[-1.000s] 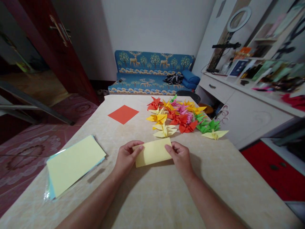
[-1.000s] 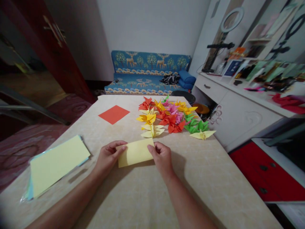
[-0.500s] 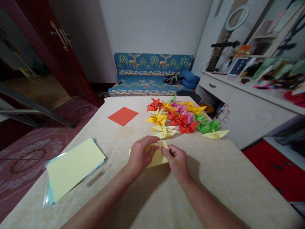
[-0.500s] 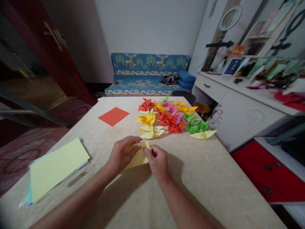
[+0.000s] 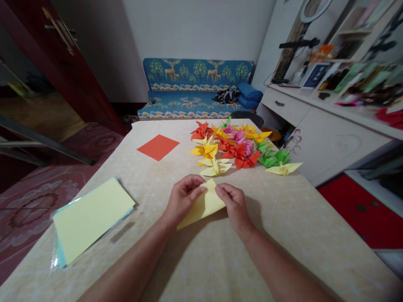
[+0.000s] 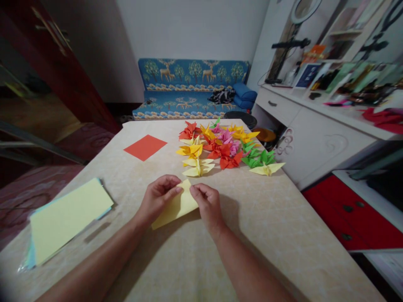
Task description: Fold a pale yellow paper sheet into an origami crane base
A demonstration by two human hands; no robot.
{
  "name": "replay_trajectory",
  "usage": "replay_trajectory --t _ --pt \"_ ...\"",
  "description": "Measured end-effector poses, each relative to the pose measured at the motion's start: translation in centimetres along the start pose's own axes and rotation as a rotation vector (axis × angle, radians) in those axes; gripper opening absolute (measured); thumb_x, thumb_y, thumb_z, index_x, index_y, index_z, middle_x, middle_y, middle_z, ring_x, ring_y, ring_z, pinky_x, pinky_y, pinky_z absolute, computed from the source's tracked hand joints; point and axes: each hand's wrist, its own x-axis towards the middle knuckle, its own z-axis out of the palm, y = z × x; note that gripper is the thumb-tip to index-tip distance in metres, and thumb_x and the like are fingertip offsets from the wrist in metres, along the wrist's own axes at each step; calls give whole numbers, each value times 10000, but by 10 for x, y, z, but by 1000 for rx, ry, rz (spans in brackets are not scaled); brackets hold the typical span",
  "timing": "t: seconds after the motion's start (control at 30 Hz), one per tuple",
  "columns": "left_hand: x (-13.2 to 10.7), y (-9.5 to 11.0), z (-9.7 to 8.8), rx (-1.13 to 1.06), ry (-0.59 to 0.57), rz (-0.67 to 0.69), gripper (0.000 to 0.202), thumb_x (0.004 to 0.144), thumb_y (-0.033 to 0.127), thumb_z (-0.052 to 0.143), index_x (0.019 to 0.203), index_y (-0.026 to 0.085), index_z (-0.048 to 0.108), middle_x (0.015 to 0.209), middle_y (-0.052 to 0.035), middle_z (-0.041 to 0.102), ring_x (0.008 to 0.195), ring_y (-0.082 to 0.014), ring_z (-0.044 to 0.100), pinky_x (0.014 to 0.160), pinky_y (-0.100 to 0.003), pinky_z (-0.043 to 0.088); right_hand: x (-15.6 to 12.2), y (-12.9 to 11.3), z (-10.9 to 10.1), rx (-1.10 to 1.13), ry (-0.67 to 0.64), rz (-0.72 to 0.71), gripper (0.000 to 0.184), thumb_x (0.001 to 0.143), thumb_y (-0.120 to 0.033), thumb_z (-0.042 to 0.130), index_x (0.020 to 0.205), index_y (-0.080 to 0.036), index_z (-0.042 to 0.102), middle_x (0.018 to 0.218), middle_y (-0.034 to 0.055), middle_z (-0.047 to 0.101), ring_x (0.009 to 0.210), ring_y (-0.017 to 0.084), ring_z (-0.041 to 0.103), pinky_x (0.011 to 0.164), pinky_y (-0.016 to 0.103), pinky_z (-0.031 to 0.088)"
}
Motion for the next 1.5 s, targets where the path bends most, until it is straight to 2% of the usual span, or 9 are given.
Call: replay_trajectory --t 0.37,0.5,0.63,0.87,1.1,1.33,1.5 --pt "-2 9 -2 52 -4 22 180 742 280 693 873 164 653 860 -43 682 723 -134 607 650 -217 459 0 7 -1 233 -90 103 325 792 -442 596 626 -171 526 583 -24 454 536 106 405 493 218 318" --pt "-3 24 -3 231 -57 70 133 757 239 670 861 156 675 842 -47 687 753 -147 617 674 -224 463 0 6 -1 302 -127 125 335 804 -459 580 643 -168 542 577 -21 462 519 104 403 494 225 315" --pt "-4 37 -3 448 -143 179 90 769 149 630 835 157 691 802 -40 689 757 -143 615 704 -231 456 -1 5 -1 372 -131 110 297 805 -413 597 649 -163 562 568 -28 444 517 99 385 502 226 300" --pt "-7 37 -4 557 -180 256 105 792 133 601 842 166 688 805 -41 682 765 -141 611 713 -236 452 1 5 -3 295 -92 56 233 787 -317 632 631 -158 568 573 -41 415 536 89 366 508 220 271" --pt "-7 36 -4 526 -163 306 88 783 228 650 755 147 671 739 -44 658 715 -133 602 692 -233 451 1 7 -4 215 -107 46 194 787 -301 626 662 -158 587 603 -33 455 567 97 398 527 222 292" --pt "-7 35 -4 462 -129 227 110 792 236 636 738 149 676 761 -44 676 732 -133 617 714 -227 460 0 2 -4 163 -116 30 163 796 -307 614 712 -168 614 613 -34 481 571 100 414 533 217 312" --pt "-9 38 -3 490 -90 165 109 782 225 634 721 148 681 736 -40 682 699 -135 619 685 -229 458 -2 -4 -4 49 -122 -52 187 808 -307 586 692 -164 615 641 -22 488 604 112 438 546 218 336"
